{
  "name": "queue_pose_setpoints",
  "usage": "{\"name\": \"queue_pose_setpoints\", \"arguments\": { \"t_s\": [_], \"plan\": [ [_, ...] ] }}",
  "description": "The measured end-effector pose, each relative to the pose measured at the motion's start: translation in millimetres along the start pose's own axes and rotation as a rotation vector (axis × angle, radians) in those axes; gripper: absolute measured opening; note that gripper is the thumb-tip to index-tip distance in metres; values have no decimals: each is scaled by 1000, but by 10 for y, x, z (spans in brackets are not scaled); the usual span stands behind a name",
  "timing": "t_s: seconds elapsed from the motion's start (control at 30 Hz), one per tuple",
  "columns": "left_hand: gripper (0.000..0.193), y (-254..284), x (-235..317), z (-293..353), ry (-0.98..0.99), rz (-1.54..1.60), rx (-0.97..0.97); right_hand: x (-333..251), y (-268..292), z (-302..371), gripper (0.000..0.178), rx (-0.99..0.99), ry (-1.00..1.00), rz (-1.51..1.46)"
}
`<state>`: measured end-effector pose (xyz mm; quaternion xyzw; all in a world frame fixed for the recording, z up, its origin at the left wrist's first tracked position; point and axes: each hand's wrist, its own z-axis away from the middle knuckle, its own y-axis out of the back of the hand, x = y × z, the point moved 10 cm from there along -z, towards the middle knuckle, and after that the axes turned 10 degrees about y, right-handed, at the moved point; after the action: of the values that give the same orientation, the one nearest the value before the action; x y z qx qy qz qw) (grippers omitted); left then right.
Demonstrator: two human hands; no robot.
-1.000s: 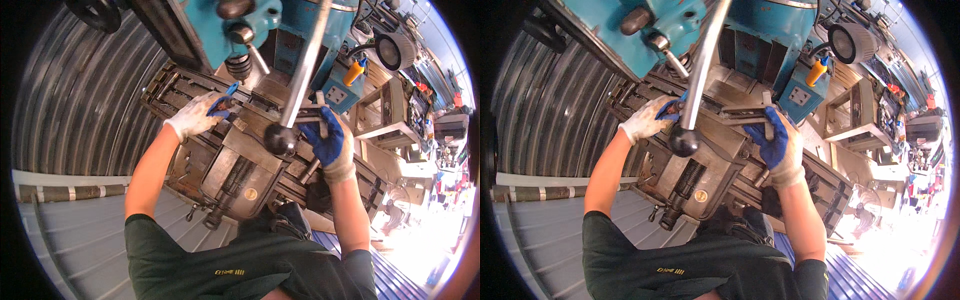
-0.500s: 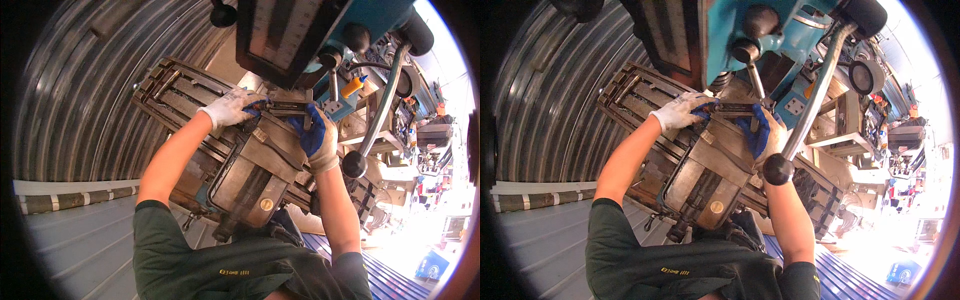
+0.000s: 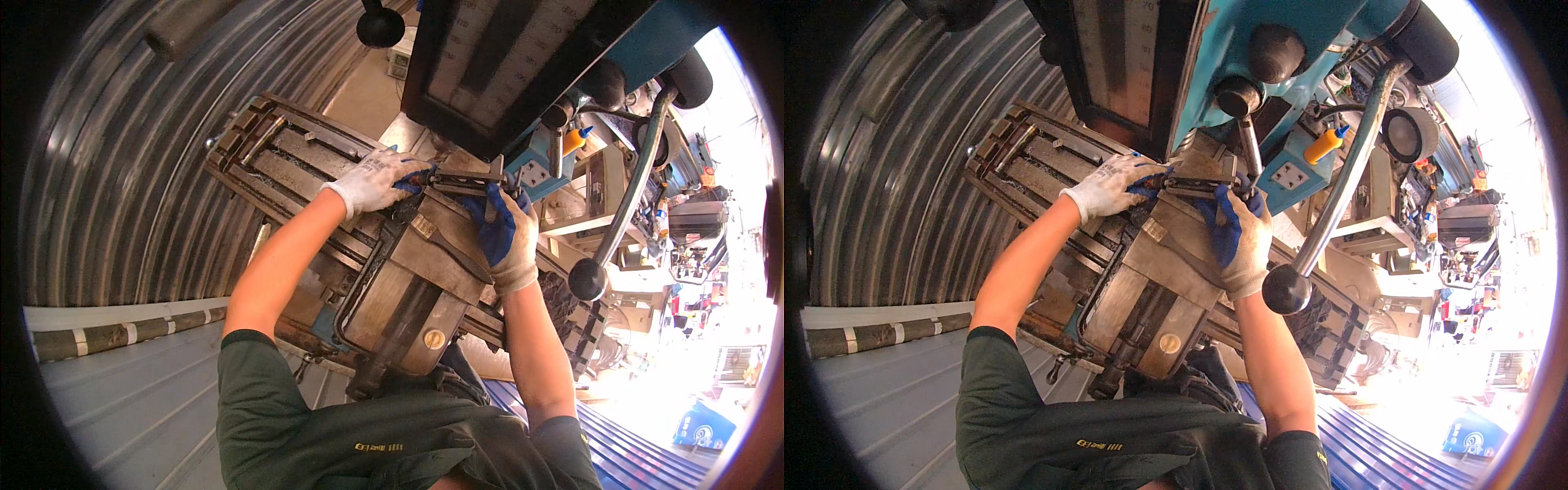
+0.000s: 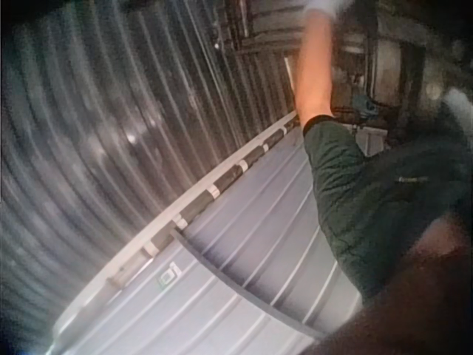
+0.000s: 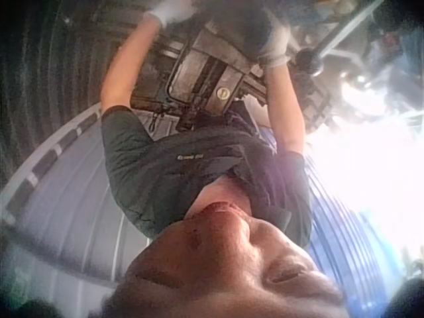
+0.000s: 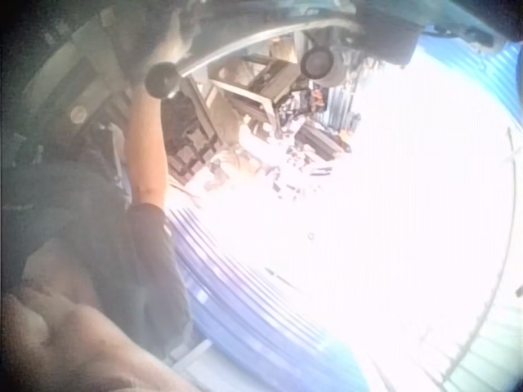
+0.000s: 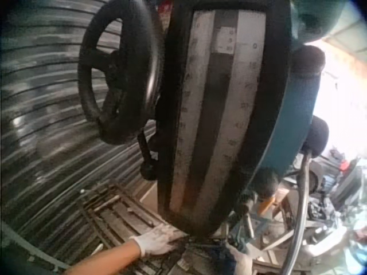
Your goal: The person secures a metal workpiece in a milling machine vise, then operates the machine to mill the surface. They repeatedly adjust the workpiece and machine controls throughout the process.
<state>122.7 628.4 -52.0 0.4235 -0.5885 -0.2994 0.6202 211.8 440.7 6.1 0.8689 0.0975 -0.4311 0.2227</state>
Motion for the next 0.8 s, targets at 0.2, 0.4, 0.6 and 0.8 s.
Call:
{"name": "queue_pose_setpoints", "arguments": {
  "t_s": [0.2, 0.4, 0.6, 0.8],
  "plan": [
    [59, 17, 41, 36, 70, -29, -116, -191, -42, -13, 28, -30, 34, -109],
    [59, 19, 55, 36, 75, -22, -118, -12, 2, 24, 34, 27, -73, -77],
    [59, 27, 63, 37, 99, -42, -153, 468, -60, 180, 35, 202, -407, -653],
    [58, 74, 78, 17, 95, -67, -172, 313, 72, 93, 21, 124, -37, -46]
  ]
}}
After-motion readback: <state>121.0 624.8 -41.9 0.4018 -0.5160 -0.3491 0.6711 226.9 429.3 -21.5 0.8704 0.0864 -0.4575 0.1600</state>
